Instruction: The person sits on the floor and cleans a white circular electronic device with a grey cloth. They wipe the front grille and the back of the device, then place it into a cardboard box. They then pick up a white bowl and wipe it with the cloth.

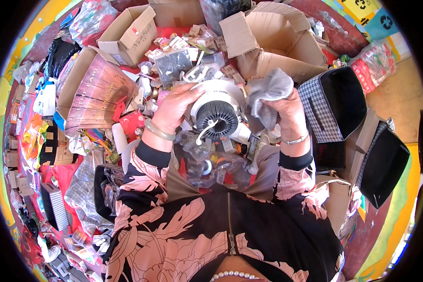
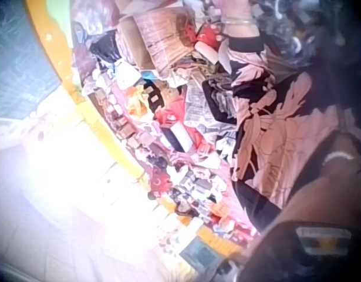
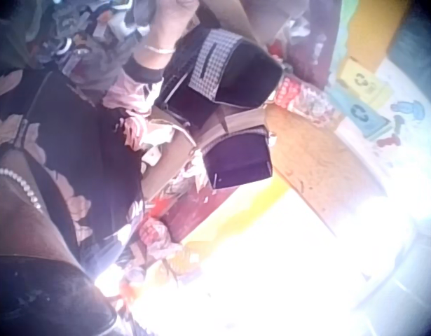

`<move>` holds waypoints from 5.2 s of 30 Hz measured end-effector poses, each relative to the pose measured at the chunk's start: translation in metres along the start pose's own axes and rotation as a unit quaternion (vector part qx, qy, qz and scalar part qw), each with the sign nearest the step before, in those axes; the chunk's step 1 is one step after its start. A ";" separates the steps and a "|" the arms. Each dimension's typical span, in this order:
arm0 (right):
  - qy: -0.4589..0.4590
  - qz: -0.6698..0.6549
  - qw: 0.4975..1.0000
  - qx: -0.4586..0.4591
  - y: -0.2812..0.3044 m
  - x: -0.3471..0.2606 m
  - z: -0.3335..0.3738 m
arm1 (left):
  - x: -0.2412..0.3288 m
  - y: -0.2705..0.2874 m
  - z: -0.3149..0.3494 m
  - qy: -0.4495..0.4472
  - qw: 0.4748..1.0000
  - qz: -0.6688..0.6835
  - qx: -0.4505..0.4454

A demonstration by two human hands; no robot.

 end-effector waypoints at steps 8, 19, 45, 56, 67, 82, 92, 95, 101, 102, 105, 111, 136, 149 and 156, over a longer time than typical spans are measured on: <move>0.018 0.539 0.841 -0.045 -0.016 0.030 -0.009 | -0.004 0.001 -0.006 -0.085 0.969 -0.232 0.008; -0.070 0.398 0.912 -0.072 -0.010 0.040 -0.014 | 0.008 -0.014 0.002 -0.161 0.915 -0.369 -0.002; 0.139 0.456 0.868 0.140 -0.001 0.049 -0.010 | -0.012 -0.008 -0.007 -0.061 0.994 -0.039 0.085; 0.030 -0.137 0.971 0.196 0.020 0.021 -0.017 | -0.006 0.015 -0.009 -0.049 0.980 0.133 0.137; -0.058 -0.121 0.986 0.094 0.004 0.021 -0.009 | -0.003 0.014 -0.004 -0.090 0.956 0.272 0.068; 0.195 0.192 0.954 0.122 -0.029 0.022 0.005 | -0.002 -0.006 0.004 -0.147 0.974 0.102 0.141; 0.064 0.145 0.985 -0.068 -0.032 0.023 0.008 | 0.014 0.004 0.018 -0.241 0.950 0.060 0.189; 0.126 0.240 0.961 -0.060 -0.039 0.024 0.009 | 0.013 0.012 0.023 -0.290 0.931 -0.071 0.210; 0.096 0.127 0.985 -0.060 -0.031 0.030 0.007 | 0.028 0.001 0.032 -0.332 0.877 -0.274 0.215; 0.100 0.098 0.989 -0.045 -0.031 0.029 0.008 | 0.033 -0.003 0.033 -0.331 0.873 -0.284 0.216; 0.147 0.219 0.963 -0.054 -0.032 0.026 0.011 | 0.024 0.007 0.026 -0.288 0.900 -0.249 0.212; 0.199 0.210 0.956 -0.043 -0.035 0.027 0.012 | 0.017 0.006 0.013 -0.177 0.974 0.031 0.140; -0.024 -0.053 0.994 0.098 -0.005 0.050 -0.009 | 0.025 -0.012 0.026 -0.308 0.889 -0.269 0.204; 0.252 0.550 0.796 -0.019 -0.028 0.016 0.000 | 0.015 0.000 0.007 -0.179 0.966 -0.139 0.122; 0.271 0.479 0.826 -0.120 -0.052 0.013 0.007 | 0.006 0.005 0.002 -0.047 0.996 -0.028 0.068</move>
Point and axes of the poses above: each hand's wrist, its own z-axis away from the middle knuckle, its own y-axis out of the back of the hand, x = y × z, the point moved 5 cm from there along -z, towards the middle knuckle, and after that the axes turned 14 degrees about -z, right-handed, at the moved point
